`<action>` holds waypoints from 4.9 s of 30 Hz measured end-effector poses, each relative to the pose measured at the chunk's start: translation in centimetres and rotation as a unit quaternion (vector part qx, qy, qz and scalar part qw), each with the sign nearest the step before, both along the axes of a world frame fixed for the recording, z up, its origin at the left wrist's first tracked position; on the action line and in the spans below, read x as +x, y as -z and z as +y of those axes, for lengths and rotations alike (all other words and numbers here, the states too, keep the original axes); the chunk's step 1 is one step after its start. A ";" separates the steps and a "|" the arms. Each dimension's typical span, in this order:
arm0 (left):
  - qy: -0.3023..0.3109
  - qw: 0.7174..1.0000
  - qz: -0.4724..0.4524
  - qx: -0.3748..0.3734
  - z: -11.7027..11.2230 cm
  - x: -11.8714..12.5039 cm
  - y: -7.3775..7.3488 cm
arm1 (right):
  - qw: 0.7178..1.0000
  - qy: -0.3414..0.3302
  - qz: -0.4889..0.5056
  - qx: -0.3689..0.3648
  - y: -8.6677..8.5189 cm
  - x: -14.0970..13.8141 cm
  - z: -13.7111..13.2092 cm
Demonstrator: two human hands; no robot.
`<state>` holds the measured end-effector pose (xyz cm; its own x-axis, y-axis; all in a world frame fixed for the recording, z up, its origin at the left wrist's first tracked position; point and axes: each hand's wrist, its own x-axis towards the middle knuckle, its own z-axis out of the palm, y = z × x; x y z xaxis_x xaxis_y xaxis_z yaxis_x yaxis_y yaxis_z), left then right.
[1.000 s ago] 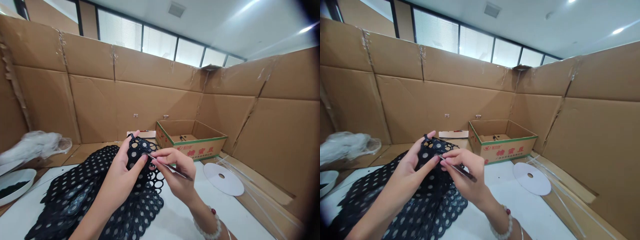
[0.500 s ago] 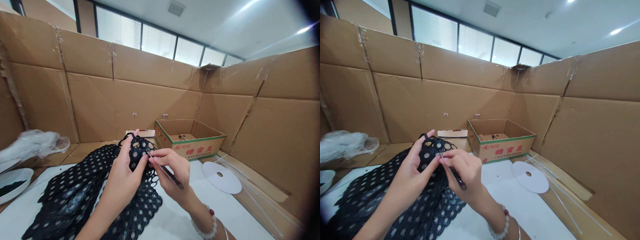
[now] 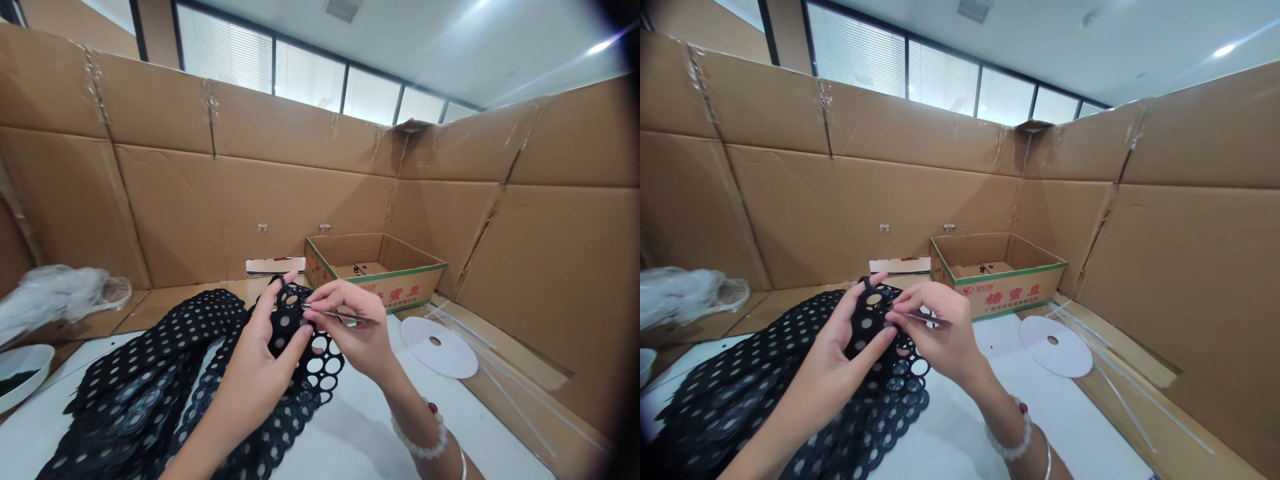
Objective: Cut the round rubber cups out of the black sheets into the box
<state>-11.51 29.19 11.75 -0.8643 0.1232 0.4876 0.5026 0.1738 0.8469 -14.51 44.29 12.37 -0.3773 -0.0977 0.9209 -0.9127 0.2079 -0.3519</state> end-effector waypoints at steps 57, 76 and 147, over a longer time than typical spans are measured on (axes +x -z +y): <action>0.099 0.974 -0.192 0.064 -2.4 -0.1 -1.9 | 0.924 0.332 -0.180 -0.056 2.0 -10.9 9.6; 0.023 0.990 -0.092 0.102 -2.2 0.9 -2.1 | 0.993 -0.015 0.101 0.060 -0.1 2.6 -0.5; 0.080 0.976 -0.161 0.125 -2.0 0.3 -1.4 | 0.992 -0.044 0.115 -0.033 0.7 1.2 -1.6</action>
<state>-11.21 27.17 13.16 -0.9573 0.1811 0.2254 0.2065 -0.1178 0.9713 -13.31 42.67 11.66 -0.1495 -0.0573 0.9871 -0.9839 0.1072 -0.1428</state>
